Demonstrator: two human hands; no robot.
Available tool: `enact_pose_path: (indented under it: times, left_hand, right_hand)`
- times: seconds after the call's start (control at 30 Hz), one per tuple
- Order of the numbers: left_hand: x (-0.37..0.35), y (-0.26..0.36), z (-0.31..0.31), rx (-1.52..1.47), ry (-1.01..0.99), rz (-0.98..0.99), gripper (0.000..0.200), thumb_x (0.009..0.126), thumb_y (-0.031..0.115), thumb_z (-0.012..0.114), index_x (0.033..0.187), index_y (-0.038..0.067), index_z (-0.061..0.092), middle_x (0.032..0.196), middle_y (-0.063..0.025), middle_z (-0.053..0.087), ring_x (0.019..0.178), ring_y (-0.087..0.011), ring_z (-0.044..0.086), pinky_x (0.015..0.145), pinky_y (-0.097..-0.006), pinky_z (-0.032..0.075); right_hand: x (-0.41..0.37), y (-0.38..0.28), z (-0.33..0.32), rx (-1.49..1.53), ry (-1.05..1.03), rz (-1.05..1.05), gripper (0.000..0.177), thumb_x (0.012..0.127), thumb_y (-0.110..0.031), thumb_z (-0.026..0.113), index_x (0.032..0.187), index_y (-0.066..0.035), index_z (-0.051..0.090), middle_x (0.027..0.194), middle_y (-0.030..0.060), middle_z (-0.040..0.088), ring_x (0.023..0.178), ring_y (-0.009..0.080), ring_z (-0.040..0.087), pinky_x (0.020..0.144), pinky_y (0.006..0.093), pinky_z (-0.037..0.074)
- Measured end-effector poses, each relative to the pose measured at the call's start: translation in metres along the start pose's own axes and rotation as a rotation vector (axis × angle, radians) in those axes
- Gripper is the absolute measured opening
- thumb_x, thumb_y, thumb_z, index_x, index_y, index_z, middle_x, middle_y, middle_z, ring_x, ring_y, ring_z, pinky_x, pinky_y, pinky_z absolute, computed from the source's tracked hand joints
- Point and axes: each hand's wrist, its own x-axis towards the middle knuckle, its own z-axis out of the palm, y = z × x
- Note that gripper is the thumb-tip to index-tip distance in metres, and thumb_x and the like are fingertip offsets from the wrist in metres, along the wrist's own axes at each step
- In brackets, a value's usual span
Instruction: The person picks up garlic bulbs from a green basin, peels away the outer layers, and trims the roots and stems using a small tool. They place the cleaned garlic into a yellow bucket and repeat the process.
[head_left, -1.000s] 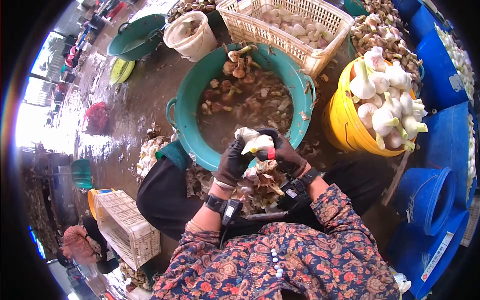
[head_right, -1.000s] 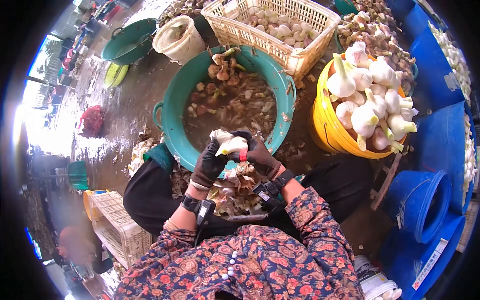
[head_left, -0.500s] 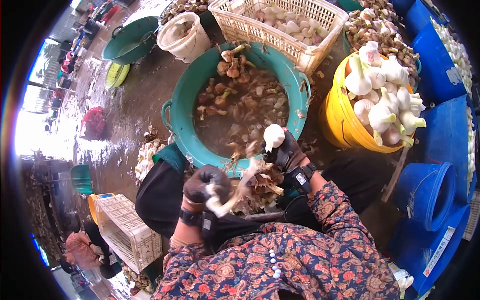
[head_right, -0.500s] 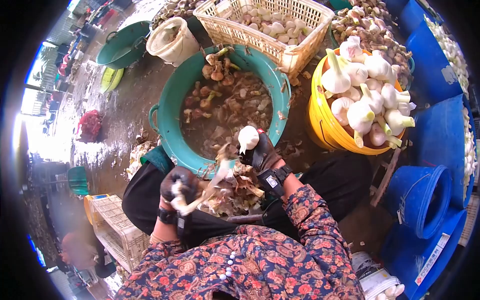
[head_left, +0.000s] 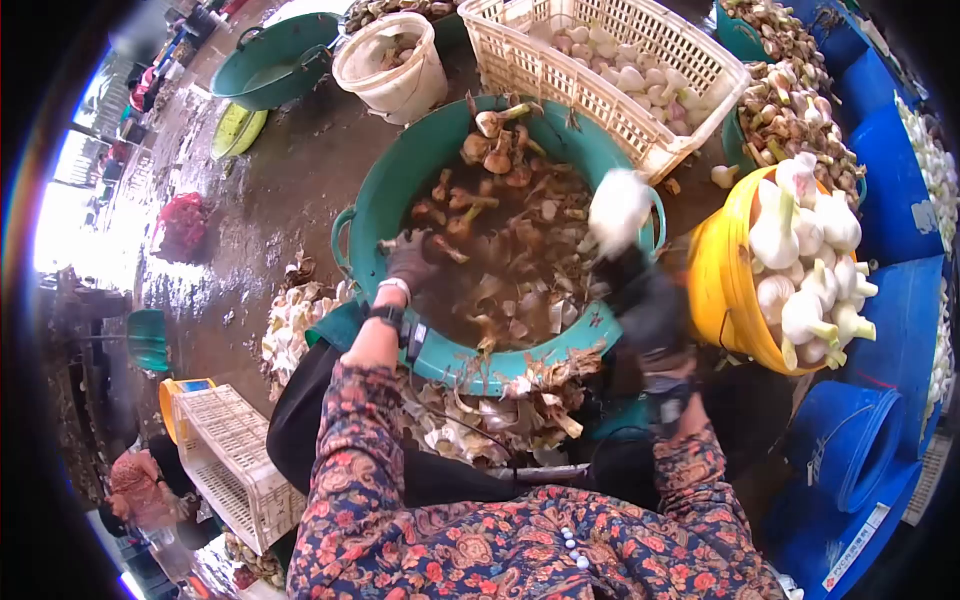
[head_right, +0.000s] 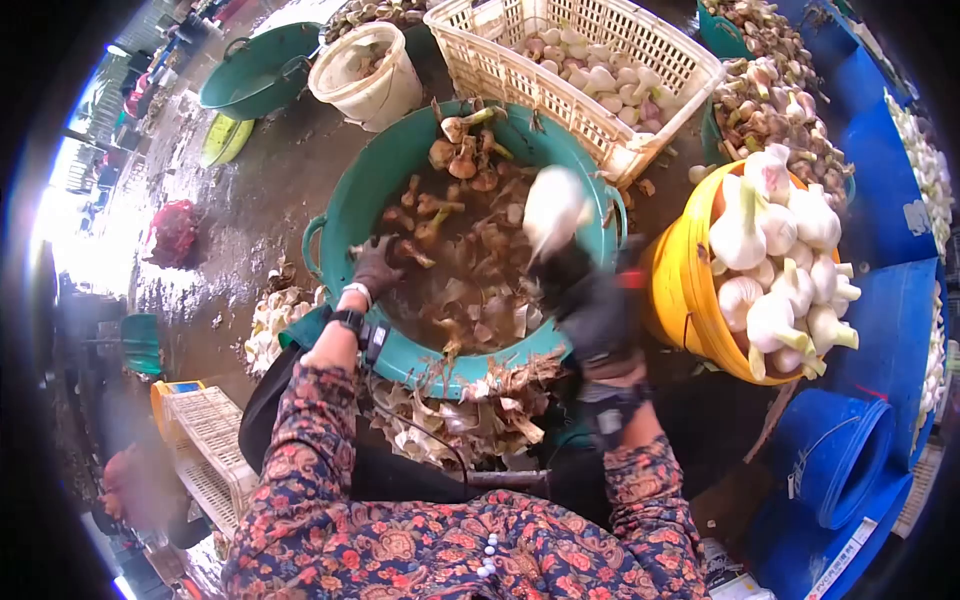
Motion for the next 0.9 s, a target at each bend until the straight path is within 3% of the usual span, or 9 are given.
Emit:
enact_pose_path:
  times: [0.1, 0.23, 0.3, 0.4, 0.43, 0.47, 0.5, 0.6, 0.9]
  left_hand:
    - [0.052, -0.031, 0.069, 0.069, 0.028, 0.098, 0.055, 0.069, 0.039, 0.066, 0.118, 0.018, 0.053, 0.116, -0.015, 0.056, 0.113, -0.034, 0.049, 0.09, -0.0436, 0.042]
    - [0.05, -0.003, 0.075, 0.121, -0.129, 0.095, 0.045, 0.07, 0.038, 0.066, 0.11, 0.018, 0.061, 0.099, -0.0117, 0.065, 0.096, -0.032, 0.061, 0.081, -0.0436, 0.047]
    - [0.028, 0.017, 0.065, 0.019, -0.131, 0.125, 0.037, 0.072, 0.034, 0.066, 0.104, 0.014, 0.064, 0.089, -0.0119, 0.067, 0.079, -0.0286, 0.065, 0.073, -0.0407, 0.05]
    - [-0.006, 0.045, 0.056, -1.016, -0.454, -0.032, 0.038, 0.074, 0.026, 0.067, 0.105, 0.004, 0.061, 0.088, -0.0096, 0.066, 0.078, -0.0173, 0.063, 0.069, -0.0287, 0.05]
    - [-0.027, 0.063, 0.045, -1.33, -0.552, -0.083, 0.039, 0.075, 0.023, 0.068, 0.105, 0.001, 0.061, 0.089, -0.0088, 0.065, 0.078, -0.0136, 0.062, 0.069, -0.0251, 0.049]
    - [-0.043, 0.081, 0.023, -1.286, -0.627, -0.01, 0.041, 0.083, 0.02, 0.061, 0.116, -0.003, 0.054, 0.107, -0.0068, 0.059, 0.095, -0.0141, 0.057, 0.082, -0.028, 0.047]
    - [-0.062, 0.106, -0.008, -1.356, -0.675, -0.018, 0.044, 0.08, 0.021, 0.066, 0.116, -0.002, 0.054, 0.107, -0.0064, 0.059, 0.097, -0.0133, 0.056, 0.087, -0.0274, 0.045]
    - [-0.089, 0.134, -0.029, -1.014, -0.395, 0.321, 0.055, 0.07, 0.02, 0.077, 0.116, 0.0, 0.055, 0.105, -0.0071, 0.06, 0.096, -0.014, 0.056, 0.087, -0.0277, 0.044]
    - [-0.115, 0.145, -0.071, -0.58, -0.13, 0.419, 0.058, 0.06, 0.029, 0.083, 0.105, 0.0, 0.062, 0.092, -0.0125, 0.062, 0.084, -0.0192, 0.06, 0.077, -0.0306, 0.048]
  right_hand:
    - [-0.005, -0.048, 0.061, -0.104, -0.054, -0.094, 0.063, 0.089, -0.058, 0.037, 0.118, -0.004, 0.051, 0.113, 0.0133, 0.06, 0.1, 0.0247, 0.059, 0.077, 0.0337, 0.052]
    - [-0.006, 0.014, 0.0, -0.429, 0.23, 0.173, 0.058, 0.089, -0.057, 0.04, 0.109, -0.005, 0.058, 0.091, 0.0066, 0.063, 0.08, 0.0187, 0.06, 0.063, 0.0302, 0.047]
    - [-0.01, 0.047, -0.017, -0.623, 0.232, 0.198, 0.033, 0.087, -0.035, 0.055, 0.108, -0.009, 0.061, 0.081, 0.0002, 0.062, 0.066, 0.0069, 0.056, 0.055, 0.0227, 0.044]
    - [-0.004, 0.086, -0.028, -0.91, 0.297, 0.137, 0.021, 0.082, -0.023, 0.062, 0.094, -0.007, 0.067, 0.074, 0.0009, 0.064, 0.063, 0.0081, 0.056, 0.056, 0.0262, 0.044]
    - [-0.003, 0.095, -0.03, -1.055, 0.292, 0.051, 0.024, 0.081, -0.024, 0.063, 0.091, -0.003, 0.066, 0.076, 0.0084, 0.066, 0.064, 0.0163, 0.059, 0.059, 0.0323, 0.046]
    - [-0.001, 0.101, -0.033, -1.164, 0.284, 0.004, 0.026, 0.081, -0.026, 0.063, 0.089, -0.002, 0.066, 0.075, 0.0122, 0.065, 0.065, 0.0214, 0.061, 0.06, 0.0346, 0.046]
    - [-0.001, 0.102, -0.034, -1.274, 0.272, -0.042, 0.028, 0.082, -0.028, 0.063, 0.087, -0.001, 0.065, 0.074, 0.0161, 0.065, 0.066, 0.0265, 0.062, 0.061, 0.0369, 0.046]
    - [-0.008, 0.079, -0.011, -1.318, 0.365, -0.055, 0.032, 0.083, -0.031, 0.062, 0.083, 0.001, 0.065, 0.07, 0.0204, 0.062, 0.066, 0.0318, 0.061, 0.059, 0.0379, 0.045]
    - [-0.023, 0.066, 0.008, -1.37, 0.162, -0.155, 0.034, 0.088, -0.028, 0.053, 0.078, 0.002, 0.064, 0.069, 0.0219, 0.061, 0.065, 0.0351, 0.061, 0.058, 0.0415, 0.045]
